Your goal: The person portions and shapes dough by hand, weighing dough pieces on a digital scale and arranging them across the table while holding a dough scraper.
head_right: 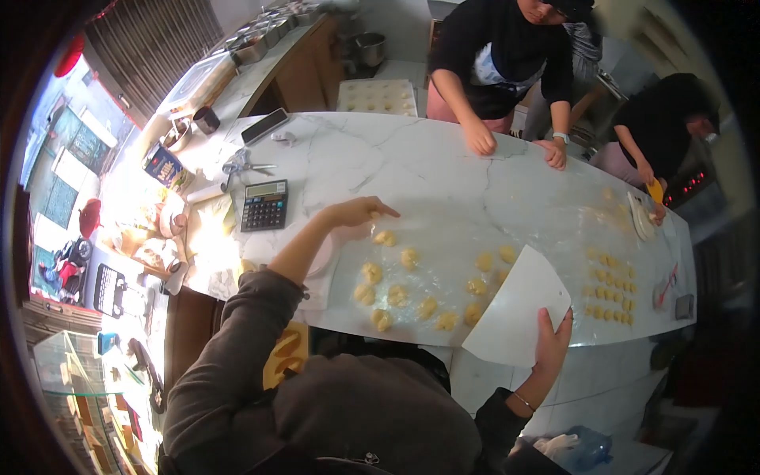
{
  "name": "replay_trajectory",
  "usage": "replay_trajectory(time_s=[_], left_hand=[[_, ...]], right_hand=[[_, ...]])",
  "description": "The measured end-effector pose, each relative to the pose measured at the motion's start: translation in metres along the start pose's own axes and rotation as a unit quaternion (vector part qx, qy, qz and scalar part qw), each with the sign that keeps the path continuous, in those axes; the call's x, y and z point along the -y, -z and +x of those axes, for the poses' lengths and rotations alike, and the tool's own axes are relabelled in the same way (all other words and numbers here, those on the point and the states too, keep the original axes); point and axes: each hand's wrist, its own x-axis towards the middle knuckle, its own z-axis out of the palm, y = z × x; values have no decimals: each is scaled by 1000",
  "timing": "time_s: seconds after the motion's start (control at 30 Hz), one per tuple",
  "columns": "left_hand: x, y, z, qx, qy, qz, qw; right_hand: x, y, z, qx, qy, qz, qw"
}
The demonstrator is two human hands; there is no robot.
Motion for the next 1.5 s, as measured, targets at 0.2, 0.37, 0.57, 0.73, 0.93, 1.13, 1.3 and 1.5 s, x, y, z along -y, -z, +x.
replay_trajectory(time_s=[0.2, 0.37, 0.57, 0.73, 0.93, 1.13, 1.3, 1.5], left_hand=[[30, -25, 33, -29, 20, -314, 949], [9, -21, 60, -15, -12, 37, 999], [-23, -26, 73, 47, 120, -69, 989], [-14, -31, 67, 11, 34, 100, 994], [-27, -37, 54, -3, 73, 115, 991], [-22, -28, 45, -6, -12, -127, 992], [9, -38, 55, -106, 63, -92, 988], [11, -36, 44, -238, 200, 54, 949]], right_hand=[[-10, 14, 5, -35, -33, 22, 999], [-16, 19, 11, -28, -30, 48, 998], [-28, 29, 16, -24, -37, 64, 997], [-27, 35, 16, -36, -54, 52, 997], [-40, 40, 23, -28, -41, 78, 996], [-46, 39, 30, -12, -54, 101, 993], [-45, 37, 32, -2, -46, 88, 995], [-44, 38, 32, 5, -50, 70, 996]])
